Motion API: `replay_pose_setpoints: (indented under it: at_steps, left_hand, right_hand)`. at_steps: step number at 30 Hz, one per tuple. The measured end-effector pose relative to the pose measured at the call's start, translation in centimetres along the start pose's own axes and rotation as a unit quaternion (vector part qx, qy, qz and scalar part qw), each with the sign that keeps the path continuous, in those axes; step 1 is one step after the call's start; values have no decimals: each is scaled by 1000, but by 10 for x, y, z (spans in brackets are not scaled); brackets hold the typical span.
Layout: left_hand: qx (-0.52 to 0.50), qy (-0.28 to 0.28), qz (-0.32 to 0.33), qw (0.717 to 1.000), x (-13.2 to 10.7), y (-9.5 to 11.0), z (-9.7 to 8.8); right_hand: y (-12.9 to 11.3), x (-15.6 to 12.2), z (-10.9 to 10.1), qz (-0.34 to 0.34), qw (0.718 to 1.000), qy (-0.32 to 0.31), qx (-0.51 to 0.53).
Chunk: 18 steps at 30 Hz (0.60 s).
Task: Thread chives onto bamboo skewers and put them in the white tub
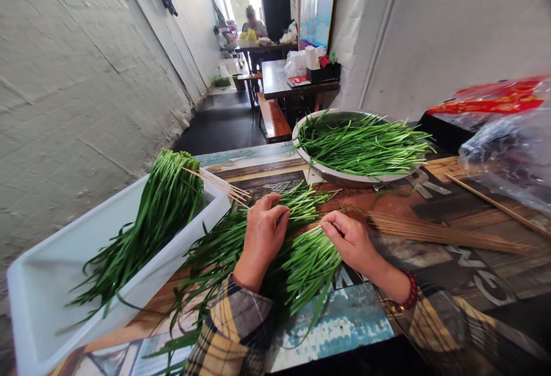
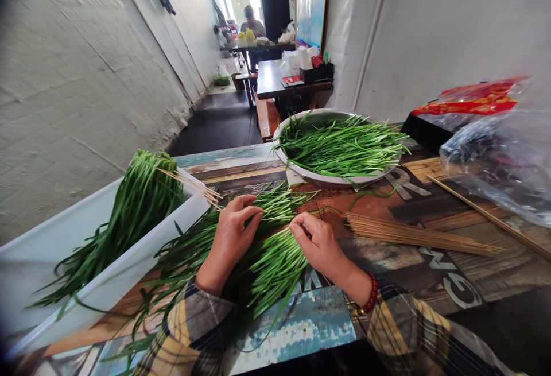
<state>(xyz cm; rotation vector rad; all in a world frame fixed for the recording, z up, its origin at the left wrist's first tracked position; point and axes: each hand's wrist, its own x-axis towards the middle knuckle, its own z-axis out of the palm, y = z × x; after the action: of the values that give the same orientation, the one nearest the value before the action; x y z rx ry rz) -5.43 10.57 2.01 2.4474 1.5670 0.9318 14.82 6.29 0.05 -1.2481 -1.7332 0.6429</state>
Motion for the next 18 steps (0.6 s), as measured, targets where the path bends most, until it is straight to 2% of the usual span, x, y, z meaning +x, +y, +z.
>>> replay_pose_setpoints:
  at_steps: [5, 7, 9, 13, 15, 18]
  left_hand:
    - [-18, 59, -1, 998, 1, 3, -3]
    - [-49, 62, 4, 997, 1, 5, -4]
    - [-77, 27, 14, 997, 0, 8, -6]
    - [-81, -79, 55, 992, 0, 13, -8]
    - [-72, -92, 64, 991, 1, 13, -8]
    - [-83, -72, 29, 994, 3, 9, -5]
  right_hand:
    - [1, -1, 0, 0, 1000, 1, -3]
    - [2, -1, 0, 3, 1000, -2, -4]
    - [2, -1, 0, 6, 1000, -3, -5]
    - [0, -1, -1, 10, 1000, -4, -4]
    - [0, -1, -1, 9, 1000, -2, -2]
    - [0, -1, -1, 2, 1000, 1, -2]
